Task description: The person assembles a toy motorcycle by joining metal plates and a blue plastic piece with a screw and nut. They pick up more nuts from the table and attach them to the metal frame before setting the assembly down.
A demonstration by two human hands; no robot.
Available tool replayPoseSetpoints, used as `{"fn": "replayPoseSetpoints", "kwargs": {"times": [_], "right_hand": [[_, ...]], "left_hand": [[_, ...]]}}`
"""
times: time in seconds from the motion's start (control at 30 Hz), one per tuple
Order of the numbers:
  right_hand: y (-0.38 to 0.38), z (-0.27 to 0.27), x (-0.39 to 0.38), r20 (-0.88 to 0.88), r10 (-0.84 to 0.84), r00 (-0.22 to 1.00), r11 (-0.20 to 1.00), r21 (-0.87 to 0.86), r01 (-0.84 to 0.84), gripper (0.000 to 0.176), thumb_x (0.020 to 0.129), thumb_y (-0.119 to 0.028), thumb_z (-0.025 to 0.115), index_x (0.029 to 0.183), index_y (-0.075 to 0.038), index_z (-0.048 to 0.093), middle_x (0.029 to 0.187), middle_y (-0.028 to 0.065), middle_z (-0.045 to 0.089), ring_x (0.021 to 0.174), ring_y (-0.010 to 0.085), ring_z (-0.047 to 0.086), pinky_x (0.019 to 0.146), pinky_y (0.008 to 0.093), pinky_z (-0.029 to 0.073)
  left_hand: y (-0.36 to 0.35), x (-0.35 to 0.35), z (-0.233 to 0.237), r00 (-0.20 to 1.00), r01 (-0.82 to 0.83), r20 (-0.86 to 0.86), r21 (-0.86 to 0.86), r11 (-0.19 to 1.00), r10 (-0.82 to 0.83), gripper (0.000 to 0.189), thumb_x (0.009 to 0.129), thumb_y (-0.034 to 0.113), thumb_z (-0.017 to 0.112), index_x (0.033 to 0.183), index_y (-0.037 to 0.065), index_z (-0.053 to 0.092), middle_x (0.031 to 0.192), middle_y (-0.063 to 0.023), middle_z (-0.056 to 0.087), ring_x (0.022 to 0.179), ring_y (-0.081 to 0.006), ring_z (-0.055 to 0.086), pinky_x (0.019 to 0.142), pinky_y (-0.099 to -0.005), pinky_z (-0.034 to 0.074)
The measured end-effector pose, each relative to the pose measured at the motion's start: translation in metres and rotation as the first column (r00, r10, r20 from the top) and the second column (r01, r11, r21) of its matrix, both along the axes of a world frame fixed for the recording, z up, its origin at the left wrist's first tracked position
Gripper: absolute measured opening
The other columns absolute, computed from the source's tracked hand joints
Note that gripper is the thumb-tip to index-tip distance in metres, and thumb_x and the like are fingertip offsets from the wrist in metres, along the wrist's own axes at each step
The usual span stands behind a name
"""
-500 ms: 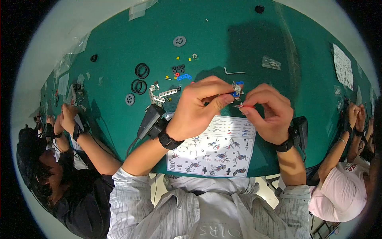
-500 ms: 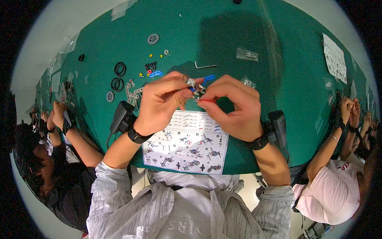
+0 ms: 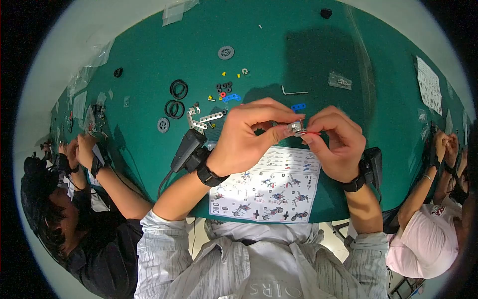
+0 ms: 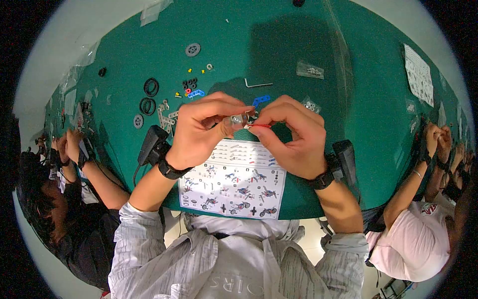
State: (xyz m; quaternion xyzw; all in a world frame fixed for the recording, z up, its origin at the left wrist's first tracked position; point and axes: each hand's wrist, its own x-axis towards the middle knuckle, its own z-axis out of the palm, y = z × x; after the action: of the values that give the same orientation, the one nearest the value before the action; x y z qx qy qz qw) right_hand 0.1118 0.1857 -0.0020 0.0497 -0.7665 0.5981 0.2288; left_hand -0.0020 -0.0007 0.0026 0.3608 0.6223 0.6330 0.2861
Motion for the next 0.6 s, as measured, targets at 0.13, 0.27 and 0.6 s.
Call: {"fn": "replayPoseSetpoints", "kwargs": {"times": [0.13, 0.27, 0.6], "right_hand": [[-0.001, -0.001, 0.0, -0.01, -0.001, 1.0, 1.0, -0.004, 0.001, 0.019, 0.076, 0.009, 0.077, 0.092, 0.002, 0.069, 0.089, 0.0127, 0.07, 0.079, 0.0191, 0.068, 0.07, 0.0272, 0.054], [-0.002, 0.001, -0.001, -0.058, -0.024, 0.998, 0.998, 0.053, 0.027, 0.02, 0.076, 0.01, 0.077, 0.093, 0.001, 0.069, 0.09, 0.0132, 0.07, 0.08, 0.0207, 0.068, 0.07, 0.0288, 0.054], [0.0, 0.01, 0.0, -0.135, -0.004, 0.991, 0.973, 0.227, 0.034, 0.023, 0.075, 0.007, 0.08, 0.094, 0.0, 0.069, 0.09, 0.0124, 0.07, 0.081, 0.025, 0.069, 0.072, 0.0312, 0.054]], "left_hand": [[-0.001, -0.002, -0.002, 0.999, 0.022, -0.032, 0.006, 1.0, -0.022, 0.027, 0.091, 0.009, 0.075, 0.116, -0.002, 0.073, 0.111, -0.0139, 0.07, 0.097, -0.0182, 0.068, 0.082, -0.0285, 0.055], [0.0, -0.002, -0.001, 0.995, 0.004, -0.102, 0.001, 1.0, -0.004, 0.025, 0.089, 0.007, 0.076, 0.113, -0.002, 0.074, 0.109, -0.0155, 0.072, 0.099, -0.0201, 0.069, 0.085, -0.0304, 0.055], [0.005, -0.002, -0.007, 0.953, -0.038, -0.297, 0.096, 0.995, 0.065, 0.028, 0.076, -0.006, 0.078, 0.103, -0.001, 0.076, 0.106, -0.0154, 0.075, 0.098, -0.0254, 0.071, 0.087, -0.0349, 0.056]]}}
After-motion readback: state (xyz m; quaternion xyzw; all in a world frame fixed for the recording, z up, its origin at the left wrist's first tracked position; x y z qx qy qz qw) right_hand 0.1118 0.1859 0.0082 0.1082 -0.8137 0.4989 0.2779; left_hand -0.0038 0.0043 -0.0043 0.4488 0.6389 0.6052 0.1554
